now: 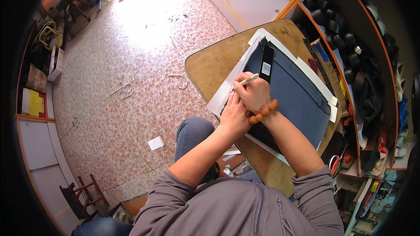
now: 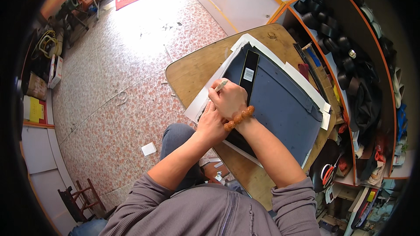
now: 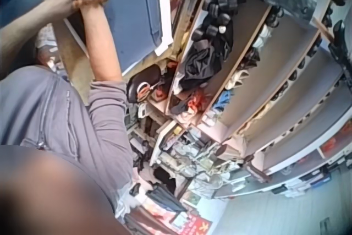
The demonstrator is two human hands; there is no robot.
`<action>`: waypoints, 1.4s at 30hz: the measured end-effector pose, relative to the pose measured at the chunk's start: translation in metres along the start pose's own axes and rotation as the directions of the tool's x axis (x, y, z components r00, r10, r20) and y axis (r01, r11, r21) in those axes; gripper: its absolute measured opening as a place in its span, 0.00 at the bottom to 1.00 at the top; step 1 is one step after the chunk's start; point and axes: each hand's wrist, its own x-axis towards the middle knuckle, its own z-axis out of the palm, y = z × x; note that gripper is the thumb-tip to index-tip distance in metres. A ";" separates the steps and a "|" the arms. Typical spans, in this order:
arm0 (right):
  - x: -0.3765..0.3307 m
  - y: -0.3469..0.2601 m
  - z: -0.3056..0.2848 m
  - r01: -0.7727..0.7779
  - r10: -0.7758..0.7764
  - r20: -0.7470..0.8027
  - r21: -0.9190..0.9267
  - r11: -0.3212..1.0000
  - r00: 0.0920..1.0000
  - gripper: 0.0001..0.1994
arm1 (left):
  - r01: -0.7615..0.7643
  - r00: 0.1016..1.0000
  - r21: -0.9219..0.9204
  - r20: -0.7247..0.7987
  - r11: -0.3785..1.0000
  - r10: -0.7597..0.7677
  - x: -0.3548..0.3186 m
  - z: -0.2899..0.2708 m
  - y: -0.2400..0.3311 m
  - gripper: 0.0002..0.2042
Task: The person traces a rectangular outline on a white sheet using a dark rectangular object as a template, then uses scissors to cut along the traced lines. The person handles the template, white sheet, and scissors throughout the process.
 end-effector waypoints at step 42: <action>-0.020 -0.020 0.000 0.081 -0.149 0.264 0.253 0.964 0.953 0.05 | -0.008 0.988 0.492 -0.131 0.870 0.083 -0.001 0.050 -0.038 0.29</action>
